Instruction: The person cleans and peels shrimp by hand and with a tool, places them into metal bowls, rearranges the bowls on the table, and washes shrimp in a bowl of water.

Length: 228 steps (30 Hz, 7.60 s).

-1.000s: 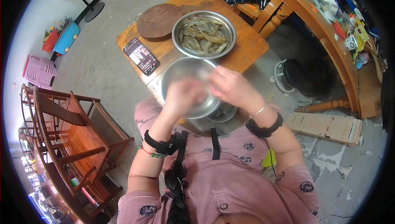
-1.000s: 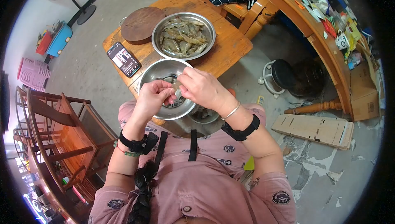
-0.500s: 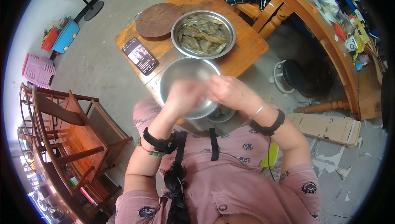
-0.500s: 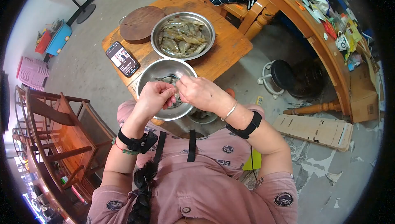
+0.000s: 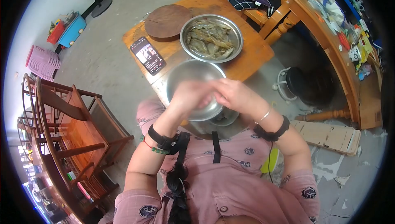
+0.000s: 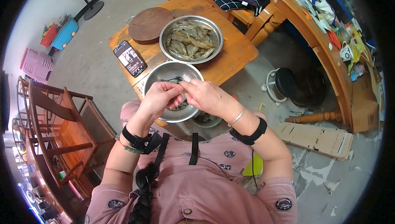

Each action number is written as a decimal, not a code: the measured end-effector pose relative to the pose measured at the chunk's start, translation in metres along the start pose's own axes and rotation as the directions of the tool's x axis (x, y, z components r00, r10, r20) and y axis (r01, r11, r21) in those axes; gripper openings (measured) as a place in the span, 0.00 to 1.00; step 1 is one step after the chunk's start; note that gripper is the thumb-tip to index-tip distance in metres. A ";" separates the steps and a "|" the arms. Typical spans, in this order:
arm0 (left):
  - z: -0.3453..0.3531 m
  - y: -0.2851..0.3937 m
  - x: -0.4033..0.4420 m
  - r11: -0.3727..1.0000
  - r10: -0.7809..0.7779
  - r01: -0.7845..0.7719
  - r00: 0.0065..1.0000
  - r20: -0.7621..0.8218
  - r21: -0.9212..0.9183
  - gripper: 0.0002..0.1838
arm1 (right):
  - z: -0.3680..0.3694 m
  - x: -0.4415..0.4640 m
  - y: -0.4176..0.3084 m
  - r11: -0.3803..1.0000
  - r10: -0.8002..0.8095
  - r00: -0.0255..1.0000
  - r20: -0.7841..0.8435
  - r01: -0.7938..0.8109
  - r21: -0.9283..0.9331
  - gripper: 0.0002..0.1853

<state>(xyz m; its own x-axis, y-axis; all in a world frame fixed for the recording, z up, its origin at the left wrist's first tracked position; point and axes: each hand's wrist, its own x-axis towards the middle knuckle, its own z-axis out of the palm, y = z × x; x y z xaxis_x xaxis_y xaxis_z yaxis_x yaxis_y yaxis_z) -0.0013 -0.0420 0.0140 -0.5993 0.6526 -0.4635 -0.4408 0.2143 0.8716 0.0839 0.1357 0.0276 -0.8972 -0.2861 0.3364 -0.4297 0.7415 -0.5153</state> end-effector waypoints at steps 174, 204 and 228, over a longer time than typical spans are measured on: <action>0.003 -0.030 -0.016 0.933 -0.015 0.034 0.998 0.055 -0.360 0.12 | -0.001 -0.019 -0.006 0.987 0.055 0.997 -0.049 -0.047 0.152 0.09; 0.011 -0.029 -0.014 0.889 0.131 -0.070 0.986 0.106 -0.452 0.11 | 0.011 -0.022 -0.009 0.226 0.541 0.804 0.246 -0.421 0.878 0.09; 0.023 -0.035 -0.011 0.942 0.240 -0.286 0.940 -0.242 -0.176 0.10 | 0.050 -0.015 -0.005 0.235 0.657 0.753 0.040 -0.255 0.938 0.14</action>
<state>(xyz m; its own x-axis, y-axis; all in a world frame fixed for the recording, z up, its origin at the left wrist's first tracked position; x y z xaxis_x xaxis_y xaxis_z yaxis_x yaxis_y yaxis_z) 0.0358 -0.0401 -0.0074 -0.8308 0.4895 -0.2649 -0.3615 -0.1126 0.9255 0.0947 0.1063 -0.0140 -0.9618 0.2475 -0.1169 0.0320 -0.3224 -0.9461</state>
